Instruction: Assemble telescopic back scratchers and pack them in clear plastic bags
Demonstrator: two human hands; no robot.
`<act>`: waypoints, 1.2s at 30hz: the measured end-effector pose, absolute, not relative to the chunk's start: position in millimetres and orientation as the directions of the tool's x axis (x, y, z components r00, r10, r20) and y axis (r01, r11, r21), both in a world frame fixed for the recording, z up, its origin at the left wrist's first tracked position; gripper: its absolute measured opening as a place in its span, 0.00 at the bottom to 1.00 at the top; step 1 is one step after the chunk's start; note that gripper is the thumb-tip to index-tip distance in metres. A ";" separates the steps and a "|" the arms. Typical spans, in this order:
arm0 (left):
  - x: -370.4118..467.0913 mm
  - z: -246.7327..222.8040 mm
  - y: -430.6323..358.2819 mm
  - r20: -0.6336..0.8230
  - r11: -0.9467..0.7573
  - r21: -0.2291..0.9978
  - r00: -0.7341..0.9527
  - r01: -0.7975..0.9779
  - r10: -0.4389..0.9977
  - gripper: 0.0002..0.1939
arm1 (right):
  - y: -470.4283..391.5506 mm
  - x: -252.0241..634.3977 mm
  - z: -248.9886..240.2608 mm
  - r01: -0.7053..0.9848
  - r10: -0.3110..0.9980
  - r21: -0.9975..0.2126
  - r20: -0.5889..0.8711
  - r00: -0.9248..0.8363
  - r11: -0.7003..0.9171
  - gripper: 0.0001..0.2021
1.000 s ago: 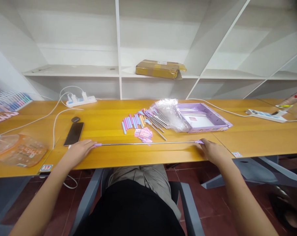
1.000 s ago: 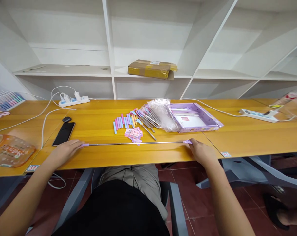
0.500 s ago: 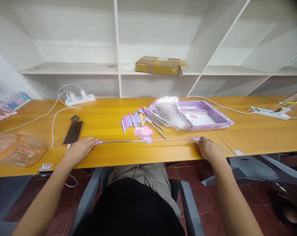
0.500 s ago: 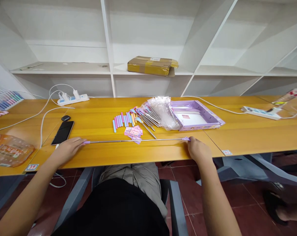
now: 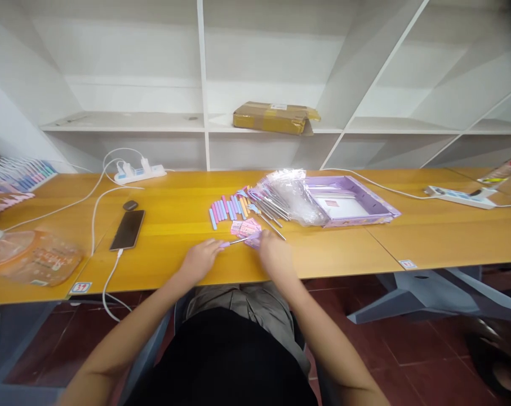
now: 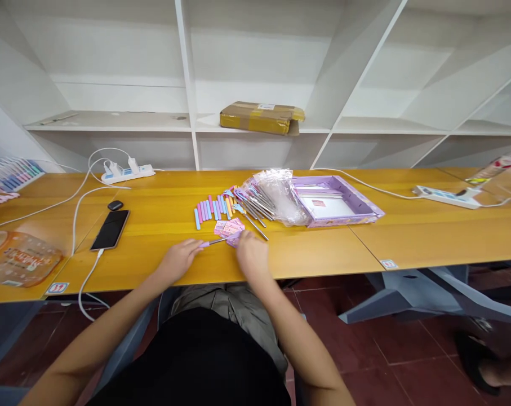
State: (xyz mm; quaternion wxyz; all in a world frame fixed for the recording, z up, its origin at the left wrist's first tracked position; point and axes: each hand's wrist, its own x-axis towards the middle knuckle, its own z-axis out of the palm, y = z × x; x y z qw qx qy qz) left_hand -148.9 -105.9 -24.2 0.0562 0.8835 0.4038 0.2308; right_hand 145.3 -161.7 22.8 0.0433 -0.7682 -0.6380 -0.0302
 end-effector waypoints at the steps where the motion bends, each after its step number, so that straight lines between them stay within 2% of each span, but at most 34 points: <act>1: -138.0 -27.5 -106.9 0.360 -0.665 0.307 0.564 0.680 0.743 0.23 | -162.8 125.4 28.1 0.985 0.981 -0.026 0.084 0.173 -0.172 0.23; 5: -134.0 -28.1 -108.7 0.348 -0.665 0.383 0.566 0.642 0.747 0.22 | -169.6 112.3 35.7 0.994 0.993 0.015 0.050 0.105 -0.105 0.22; 8: -140.2 -23.8 -114.1 0.300 -0.648 0.378 0.575 0.661 0.761 0.20 | -172.6 127.4 27.4 0.995 0.996 0.042 0.015 0.086 -0.087 0.17; 13: -125.2 -14.1 -128.6 0.093 -0.502 0.216 0.494 0.838 0.864 0.13 | -170.9 128.5 11.2 0.996 0.997 0.064 -0.042 0.072 -0.069 0.14; 17: -117.1 -3.2 -133.5 -0.007 -0.458 0.117 0.462 0.881 0.887 0.13 | -171.2 127.5 7.6 0.995 0.996 0.069 -0.045 0.076 -0.073 0.14; 27: -133.9 20.7 -125.5 -0.096 -0.347 -0.027 0.343 0.937 0.934 0.20 | -177.7 141.5 25.1 0.997 0.998 0.064 0.029 0.048 -0.050 0.14; 30: -180.7 37.6 -116.1 -0.087 -0.259 -0.123 0.249 0.958 0.965 0.22 | -181.0 195.4 28.3 0.988 0.988 0.084 0.091 0.124 -0.132 0.16; 33: -244.1 52.2 -109.8 -0.018 -0.199 -0.209 0.200 0.958 0.980 0.26 | -189.0 280.6 23.9 0.948 0.934 0.075 0.210 0.288 -0.309 0.21; 36: -286.2 59.1 -112.7 -0.043 -0.194 -0.265 0.190 0.944 0.981 0.24 | -200.7 350.8 14.5 0.918 0.891 0.080 0.289 0.350 -0.387 0.24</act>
